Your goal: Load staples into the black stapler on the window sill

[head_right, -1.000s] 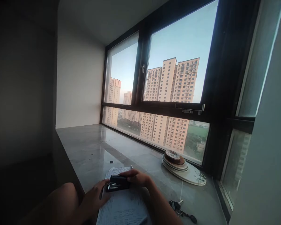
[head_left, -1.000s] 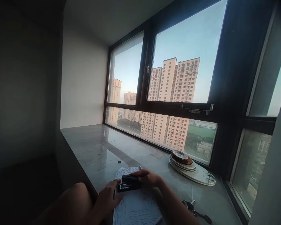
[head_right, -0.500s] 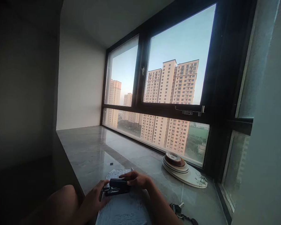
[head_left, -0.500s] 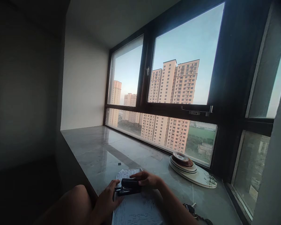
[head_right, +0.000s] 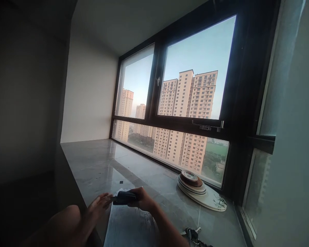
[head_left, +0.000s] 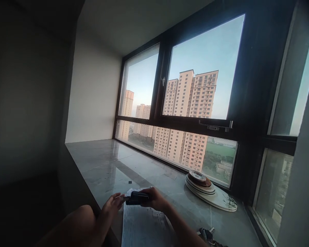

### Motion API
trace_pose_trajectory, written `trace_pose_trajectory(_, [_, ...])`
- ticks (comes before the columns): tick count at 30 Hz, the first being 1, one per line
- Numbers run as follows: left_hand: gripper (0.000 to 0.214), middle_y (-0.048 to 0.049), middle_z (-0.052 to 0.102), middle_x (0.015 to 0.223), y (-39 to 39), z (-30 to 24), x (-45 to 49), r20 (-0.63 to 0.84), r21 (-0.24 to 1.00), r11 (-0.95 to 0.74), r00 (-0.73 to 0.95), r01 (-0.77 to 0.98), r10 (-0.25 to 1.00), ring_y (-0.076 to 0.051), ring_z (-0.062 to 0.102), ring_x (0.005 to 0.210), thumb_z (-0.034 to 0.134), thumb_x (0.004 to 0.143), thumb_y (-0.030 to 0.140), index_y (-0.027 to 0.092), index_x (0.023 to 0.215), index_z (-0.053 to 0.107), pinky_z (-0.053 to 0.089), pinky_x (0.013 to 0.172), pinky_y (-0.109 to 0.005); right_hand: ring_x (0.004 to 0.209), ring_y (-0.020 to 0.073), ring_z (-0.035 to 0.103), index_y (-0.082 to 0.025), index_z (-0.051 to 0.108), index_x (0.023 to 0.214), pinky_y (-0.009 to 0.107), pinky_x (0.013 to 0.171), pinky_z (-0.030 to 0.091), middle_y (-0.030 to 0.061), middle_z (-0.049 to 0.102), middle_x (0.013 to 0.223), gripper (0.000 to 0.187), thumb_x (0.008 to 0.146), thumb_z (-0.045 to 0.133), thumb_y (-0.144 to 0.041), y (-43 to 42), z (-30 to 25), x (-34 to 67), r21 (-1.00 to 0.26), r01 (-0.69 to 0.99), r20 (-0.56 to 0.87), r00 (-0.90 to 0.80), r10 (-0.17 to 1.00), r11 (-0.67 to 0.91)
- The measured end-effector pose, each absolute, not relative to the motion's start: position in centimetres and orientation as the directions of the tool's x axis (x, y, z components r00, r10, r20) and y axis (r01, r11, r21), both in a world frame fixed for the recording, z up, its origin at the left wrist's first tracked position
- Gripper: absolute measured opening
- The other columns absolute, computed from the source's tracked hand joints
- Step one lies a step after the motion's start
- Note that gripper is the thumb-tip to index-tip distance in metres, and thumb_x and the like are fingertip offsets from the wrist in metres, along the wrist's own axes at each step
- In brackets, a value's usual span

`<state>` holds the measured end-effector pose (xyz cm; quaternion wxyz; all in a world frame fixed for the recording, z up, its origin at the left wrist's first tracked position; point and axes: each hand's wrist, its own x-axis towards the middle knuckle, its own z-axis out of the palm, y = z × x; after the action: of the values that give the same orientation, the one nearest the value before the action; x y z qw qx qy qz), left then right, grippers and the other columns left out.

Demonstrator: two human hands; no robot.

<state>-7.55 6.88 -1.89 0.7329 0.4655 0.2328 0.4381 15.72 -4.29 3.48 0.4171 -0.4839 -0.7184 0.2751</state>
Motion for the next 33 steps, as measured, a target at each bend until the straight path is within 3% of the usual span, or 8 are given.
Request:
trace_pose_trajectory(4, [0.025,-0.02,0.07,0.115,7.2,-1.3,-8.9,-0.071,0.711,0.475,0.619,-0.518,0.782,-0.033,0.066,0.113,0.061,0.086,0.024,0.009,0.105,0.063,0.048,0.105,-0.047,0.091,0.0227,0.067,-0.021,0.065,0.124,0.032,0.08,0.051,0.0053,0.072,0.106,0.042,0.082,0.066,-0.025,-4.5,5.6,13.2,-0.626,0.61,0.498,-0.167,0.851,0.486])
trace_pose_trajectory(11, [0.031,-0.0132,0.074,0.108,7.0,-0.7,-9.4,-0.133,0.679,0.518,0.606,-0.521,0.784,-0.028,0.065,0.116,0.051,0.09,0.022,0.012,0.116,0.064,0.056,0.097,-0.042,0.133,0.0224,0.048,-0.034,0.053,0.139,0.041,0.109,0.037,0.0019,0.063,0.133,0.052,0.092,0.047,-0.014,-4.9,6.3,10.5,-0.13,0.829,0.497,-0.42,0.759,0.544])
trace_pose_trajectory(16, [0.039,-0.0152,0.075,0.103,7.0,-0.9,-9.5,-0.155,0.665,0.541,0.613,-0.515,0.775,-0.03,0.067,0.112,0.046,0.091,0.021,0.008,0.125,0.061,0.058,0.095,-0.045,0.138,0.0219,0.041,-0.033,0.055,0.136,0.042,0.109,0.036,0.0028,0.065,0.13,0.045,0.098,0.04,-0.015,-4.7,4.5,11.0,-0.001,0.826,0.509,-0.485,0.712,0.564])
trace_pose_trajectory(21, [0.046,-0.0172,0.074,0.105,6.8,-1.2,-9.6,-0.121,0.653,0.503,0.578,-0.566,0.807,-0.027,0.068,0.111,0.044,0.087,0.007,0.005,0.132,0.053,0.056,0.099,-0.04,0.131,0.025,0.049,-0.03,0.062,0.128,0.043,0.106,0.037,0.005,0.067,0.125,0.041,0.094,0.047,-0.015,-4.2,4.0,11.7,-0.152,0.84,0.6,-0.341,0.724,0.521])
trace_pose_trajectory(24, [0.042,-0.0193,0.075,0.099,7.2,-1.1,-9.7,-0.088,0.704,0.396,0.481,-0.589,0.872,-0.027,0.071,0.103,0.047,0.082,0.0,0.002,0.123,0.054,0.056,0.098,-0.038,0.098,0.0254,0.064,-0.022,0.071,0.113,0.035,0.084,0.049,0.0052,0.072,0.099,0.03,0.083,0.063,-0.02,-3.6,3.9,12.7,-0.476,0.768,0.581,-0.09,0.809,0.428])
trace_pose_trajectory(26, [0.031,-0.0174,0.076,0.096,7.6,-1.0,-9.9,-0.048,0.747,0.304,0.409,-0.591,0.911,-0.026,0.074,0.096,0.053,0.081,0.002,0.006,0.112,0.057,0.06,0.091,-0.038,0.069,0.0187,0.061,-0.015,0.074,0.093,0.027,0.062,0.045,0.0008,0.065,0.074,0.022,0.075,0.074,-0.028,-3.3,3.6,13.6,-0.687,0.638,0.469,0.025,0.883,0.347])
trace_pose_trajectory(30, [0.021,-0.0138,0.077,0.094,8.0,-0.7,-10.5,-0.034,0.859,0.208,0.353,-0.468,0.935,-0.024,0.075,0.075,0.072,0.075,0.019,0.013,0.093,0.063,0.062,0.063,-0.032,0.054,0.0087,0.043,-0.011,0.067,0.067,0.02,0.049,0.029,-0.0055,0.047,0.057,0.034,0.06,0.086,-0.039,-3.3,2.4,15.4,-0.845,0.477,0.281,0.01,0.96,0.243])
trace_pose_trajectory(33, [0.045,-0.0143,0.077,0.094,7.3,-0.4,-10.7,0.04,0.956,0.051,0.299,-0.29,0.953,-0.019,0.067,0.057,0.079,0.066,0.05,0.013,0.09,0.069,0.052,0.045,-0.027,0.058,0.0098,0.047,-0.011,0.07,0.072,0.019,0.05,0.031,-0.0053,0.051,0.06,0.039,0.057,0.087,-0.044,-3.6,2.0,16.2,-0.805,0.541,0.256,-0.053,0.965,0.243])
